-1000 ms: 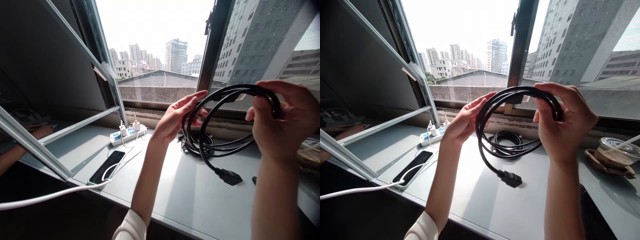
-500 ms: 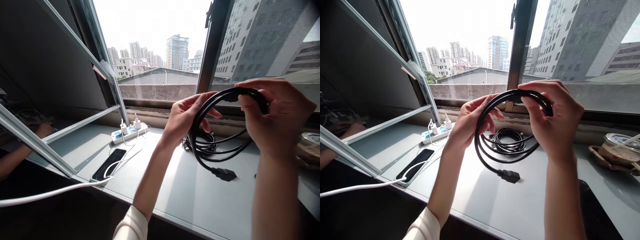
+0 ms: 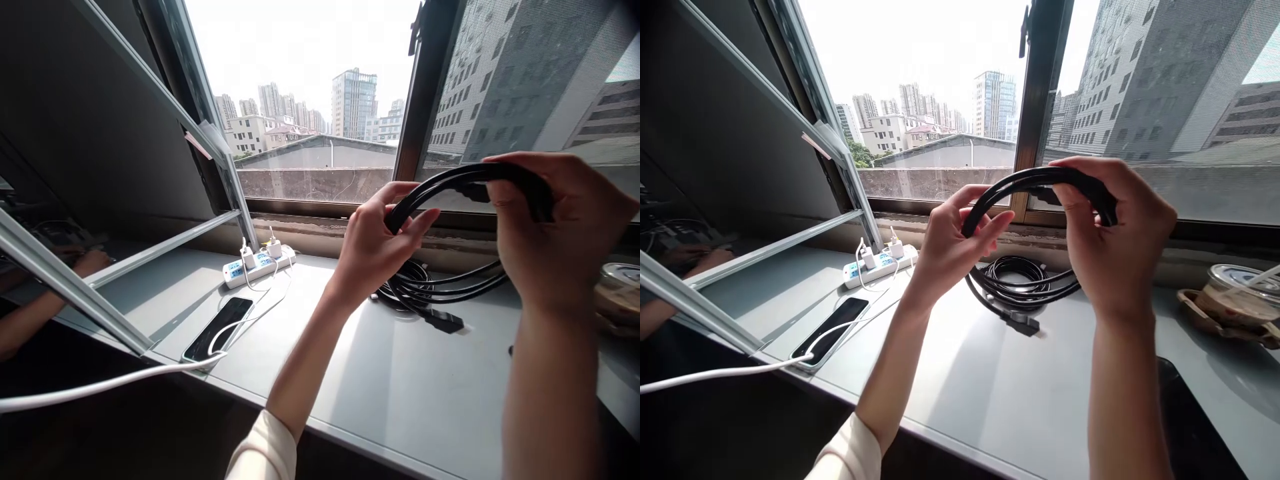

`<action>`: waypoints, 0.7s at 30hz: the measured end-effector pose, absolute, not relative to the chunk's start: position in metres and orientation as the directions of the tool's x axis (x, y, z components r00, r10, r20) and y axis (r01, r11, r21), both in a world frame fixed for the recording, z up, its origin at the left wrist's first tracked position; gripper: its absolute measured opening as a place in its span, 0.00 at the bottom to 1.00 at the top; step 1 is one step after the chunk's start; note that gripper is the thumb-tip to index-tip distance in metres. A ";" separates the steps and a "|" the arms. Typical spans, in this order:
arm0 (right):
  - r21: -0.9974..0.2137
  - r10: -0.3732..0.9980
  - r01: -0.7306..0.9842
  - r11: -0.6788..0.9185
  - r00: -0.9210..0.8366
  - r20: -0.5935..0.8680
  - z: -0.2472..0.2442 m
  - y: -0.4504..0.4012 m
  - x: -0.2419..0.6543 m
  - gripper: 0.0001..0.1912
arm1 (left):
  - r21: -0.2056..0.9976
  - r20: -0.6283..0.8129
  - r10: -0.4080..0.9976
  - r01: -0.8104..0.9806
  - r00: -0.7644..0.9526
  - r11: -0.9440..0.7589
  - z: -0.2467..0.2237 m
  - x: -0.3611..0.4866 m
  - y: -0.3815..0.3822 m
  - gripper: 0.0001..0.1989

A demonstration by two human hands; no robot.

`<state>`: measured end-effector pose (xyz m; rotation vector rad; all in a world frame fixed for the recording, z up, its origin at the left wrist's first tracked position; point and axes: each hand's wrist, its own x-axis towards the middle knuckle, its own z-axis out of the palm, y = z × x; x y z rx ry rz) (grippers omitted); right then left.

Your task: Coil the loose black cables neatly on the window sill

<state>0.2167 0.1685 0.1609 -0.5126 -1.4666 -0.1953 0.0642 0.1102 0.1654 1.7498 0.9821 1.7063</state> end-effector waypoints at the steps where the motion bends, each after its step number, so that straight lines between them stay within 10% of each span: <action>1: -0.196 0.148 0.451 0.871 0.139 0.979 0.161 0.170 0.218 0.08 | 0.766 0.637 0.769 0.147 -0.048 -0.625 0.164 0.061 0.114 0.11; 4: -0.210 0.133 0.445 0.870 0.197 0.971 0.161 0.175 0.221 0.08 | 0.759 0.650 0.759 0.086 -0.041 -0.645 0.164 0.052 0.123 0.07; 12: -0.687 0.697 -0.118 0.717 0.106 0.709 0.166 0.166 0.219 0.11 | 0.838 0.521 0.852 -0.166 -0.044 -0.521 0.169 0.047 0.129 0.17; 17: -0.641 0.635 -0.101 0.761 -0.085 0.768 0.166 0.156 0.223 0.18 | 0.847 0.476 0.879 -0.255 -0.028 -0.466 0.169 0.048 0.129 0.18; 21: -0.314 0.350 0.282 0.907 -0.086 0.933 0.163 0.150 0.223 0.23 | 0.836 0.457 0.882 -0.284 -0.112 -0.469 0.170 0.050 0.124 0.17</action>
